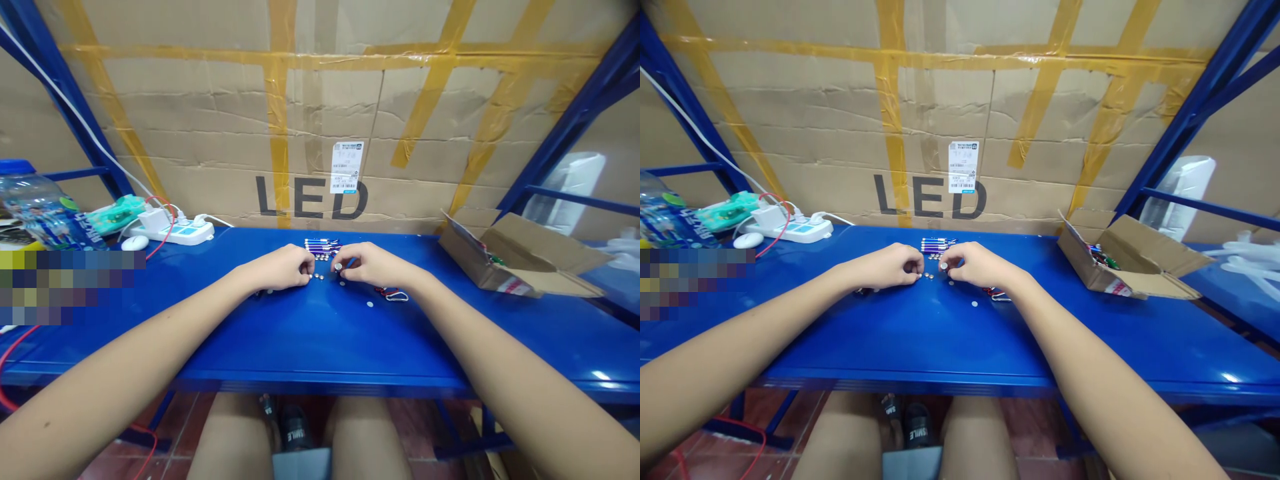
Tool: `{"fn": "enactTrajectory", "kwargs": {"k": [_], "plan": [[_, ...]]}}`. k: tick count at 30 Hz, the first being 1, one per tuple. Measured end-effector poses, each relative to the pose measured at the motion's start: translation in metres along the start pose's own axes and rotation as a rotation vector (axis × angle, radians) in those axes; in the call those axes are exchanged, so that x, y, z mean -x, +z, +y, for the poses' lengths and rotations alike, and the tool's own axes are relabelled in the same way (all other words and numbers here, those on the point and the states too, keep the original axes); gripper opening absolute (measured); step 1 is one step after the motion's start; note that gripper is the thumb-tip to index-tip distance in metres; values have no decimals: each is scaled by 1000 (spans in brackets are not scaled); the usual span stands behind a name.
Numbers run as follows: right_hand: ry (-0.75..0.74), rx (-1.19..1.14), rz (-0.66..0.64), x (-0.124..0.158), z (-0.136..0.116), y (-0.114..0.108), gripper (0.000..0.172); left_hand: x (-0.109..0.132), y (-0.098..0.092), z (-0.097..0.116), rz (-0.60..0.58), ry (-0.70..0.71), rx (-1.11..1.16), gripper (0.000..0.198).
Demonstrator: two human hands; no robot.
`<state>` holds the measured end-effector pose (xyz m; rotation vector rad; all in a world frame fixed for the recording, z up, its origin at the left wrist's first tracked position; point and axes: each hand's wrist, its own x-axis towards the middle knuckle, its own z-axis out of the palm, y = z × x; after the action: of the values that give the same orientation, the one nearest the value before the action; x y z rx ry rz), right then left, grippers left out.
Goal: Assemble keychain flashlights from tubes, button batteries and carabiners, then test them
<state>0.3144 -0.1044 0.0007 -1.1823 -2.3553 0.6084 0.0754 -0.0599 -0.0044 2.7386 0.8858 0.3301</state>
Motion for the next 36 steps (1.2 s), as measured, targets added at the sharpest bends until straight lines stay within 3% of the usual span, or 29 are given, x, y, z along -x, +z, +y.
{"fn": "enactTrajectory", "kwargs": {"k": [9,15,17,23,31,36], "plan": [[-29,-39,-21,1,-2,0,22,2,-3,9,-36,42,-28,11],[-19,0,2,0,1,-1,22,1,0,24,318,259,-124,15],[-35,15,6,-1,2,0,21,1,3,30,365,329,-155,17],[-53,17,-4,-2,2,1,19,-1,11,35,341,367,-278,19],[-29,-20,11,-4,4,2,16,-2,8,32,260,390,-322,25],[3,-46,14,-4,6,1,19,0,6,30,284,392,-297,25]]}}
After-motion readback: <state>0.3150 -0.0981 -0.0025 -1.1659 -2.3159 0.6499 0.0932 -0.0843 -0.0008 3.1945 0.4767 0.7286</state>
